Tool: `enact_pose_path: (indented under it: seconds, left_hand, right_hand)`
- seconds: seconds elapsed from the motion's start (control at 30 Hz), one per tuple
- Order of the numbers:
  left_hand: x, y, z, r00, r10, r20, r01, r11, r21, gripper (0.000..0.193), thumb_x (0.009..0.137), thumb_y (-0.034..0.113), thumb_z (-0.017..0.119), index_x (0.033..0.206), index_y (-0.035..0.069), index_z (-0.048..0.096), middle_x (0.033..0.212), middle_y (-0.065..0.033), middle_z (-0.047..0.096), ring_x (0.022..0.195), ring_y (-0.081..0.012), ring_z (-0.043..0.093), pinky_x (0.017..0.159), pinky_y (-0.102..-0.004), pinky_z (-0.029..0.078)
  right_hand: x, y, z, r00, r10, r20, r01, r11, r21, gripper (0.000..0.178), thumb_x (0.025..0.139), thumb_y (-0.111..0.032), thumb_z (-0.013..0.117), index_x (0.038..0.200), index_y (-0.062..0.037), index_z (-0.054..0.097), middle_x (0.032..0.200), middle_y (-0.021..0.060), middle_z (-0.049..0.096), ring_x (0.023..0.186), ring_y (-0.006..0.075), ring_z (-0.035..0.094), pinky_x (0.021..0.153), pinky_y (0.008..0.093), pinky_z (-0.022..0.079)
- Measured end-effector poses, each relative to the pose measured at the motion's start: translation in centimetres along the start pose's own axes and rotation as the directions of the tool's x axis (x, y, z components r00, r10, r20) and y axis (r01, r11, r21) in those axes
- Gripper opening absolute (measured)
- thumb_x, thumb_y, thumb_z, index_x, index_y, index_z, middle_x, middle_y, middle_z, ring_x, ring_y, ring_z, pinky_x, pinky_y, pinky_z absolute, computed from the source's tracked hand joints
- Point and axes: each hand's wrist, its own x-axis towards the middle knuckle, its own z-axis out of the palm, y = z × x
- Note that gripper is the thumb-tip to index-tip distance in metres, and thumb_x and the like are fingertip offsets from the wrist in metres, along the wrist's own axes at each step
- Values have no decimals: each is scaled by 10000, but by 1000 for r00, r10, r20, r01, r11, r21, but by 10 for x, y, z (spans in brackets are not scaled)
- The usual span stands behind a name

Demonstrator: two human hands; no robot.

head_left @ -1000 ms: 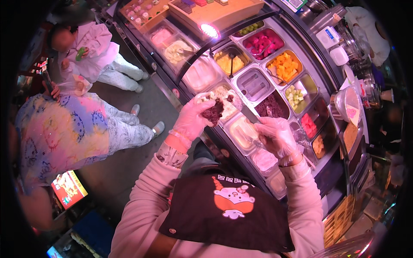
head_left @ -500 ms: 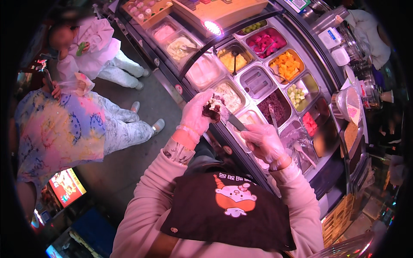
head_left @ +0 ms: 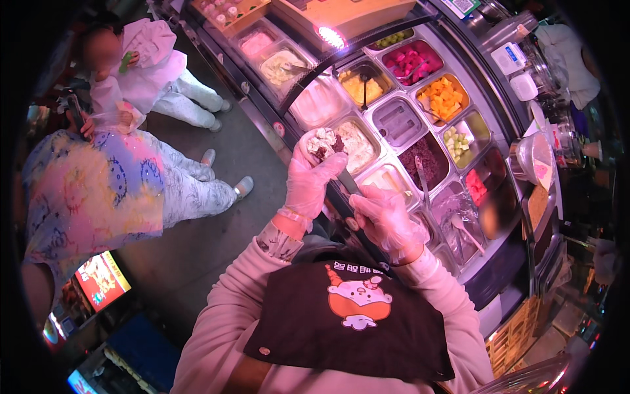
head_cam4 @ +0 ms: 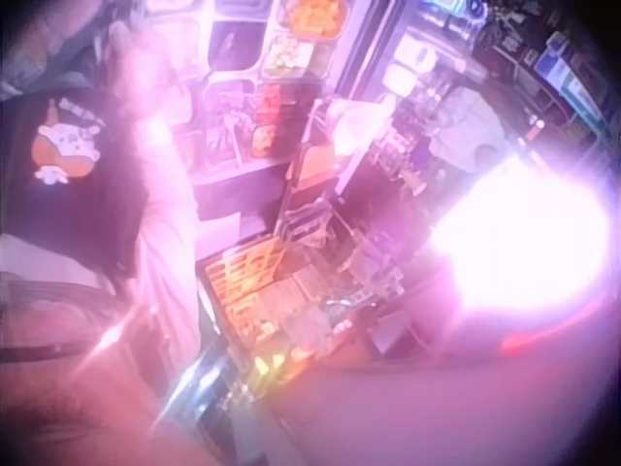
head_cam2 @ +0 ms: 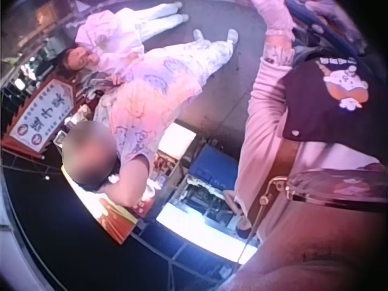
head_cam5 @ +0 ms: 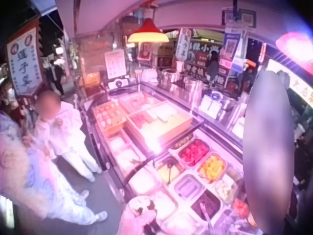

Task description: The person scoops red beans and white rice into a plastic bag, then adds diced fruits including watermelon, melon, and mango. They seal the bag, add a small white ball, and place the bag into a styrofoam container.

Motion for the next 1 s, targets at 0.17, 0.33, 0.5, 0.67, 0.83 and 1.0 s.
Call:
enact_pose_path:
  seconds: [0.17,0.33,0.5,0.67,0.83,1.0]
  left_hand:
    - [4,1,-9,997,40,-67,-46,995,-86,451,903,-137,644,1328,10,605,1175,-77,696,1005,-148,699,871,-296,598]
    - [16,-2,-37,984,56,-167,-78,988,-133,461,902,-140,655,1335,12,605,1172,-93,701,995,-175,709,866,-327,614]
    - [38,19,-100,979,-60,-193,30,988,-153,386,947,-114,594,1315,-1,583,1249,-165,661,1134,-312,680,936,-514,612]
    - [25,19,-73,960,-273,-60,231,895,-381,380,981,-102,509,1345,-2,545,1321,-189,630,1202,-356,646,995,-584,578]
    - [21,16,-70,949,-315,-2,288,869,-403,473,953,-100,553,1411,14,526,1328,-169,633,1204,-325,653,1041,-510,561]
    - [30,10,-66,980,-196,25,195,941,-275,541,904,-141,599,1414,24,523,1325,-143,639,1191,-297,662,1006,-449,575]
  right_hand:
    - [4,23,2,999,-45,6,46,999,-24,131,978,-121,711,893,-26,681,687,-15,585,573,62,500,506,232,340]
    - [-3,23,-10,999,29,-28,-33,985,-169,139,998,-139,704,957,-6,695,689,-50,574,580,42,488,508,230,353]
    - [31,-1,-59,965,-231,-123,108,780,-616,169,993,-158,652,930,-23,733,630,6,605,537,74,503,478,269,372]
    - [173,58,-141,853,-521,11,73,99,-992,286,1049,-263,528,998,-21,672,840,300,683,860,494,691,731,572,535]
    - [189,76,-116,868,-493,-51,10,121,-993,320,1066,-293,487,967,-47,665,826,296,691,827,494,696,719,597,537]
    - [179,73,-92,866,-500,12,81,116,-990,237,996,-173,528,898,-20,680,811,276,703,776,465,711,691,567,564]
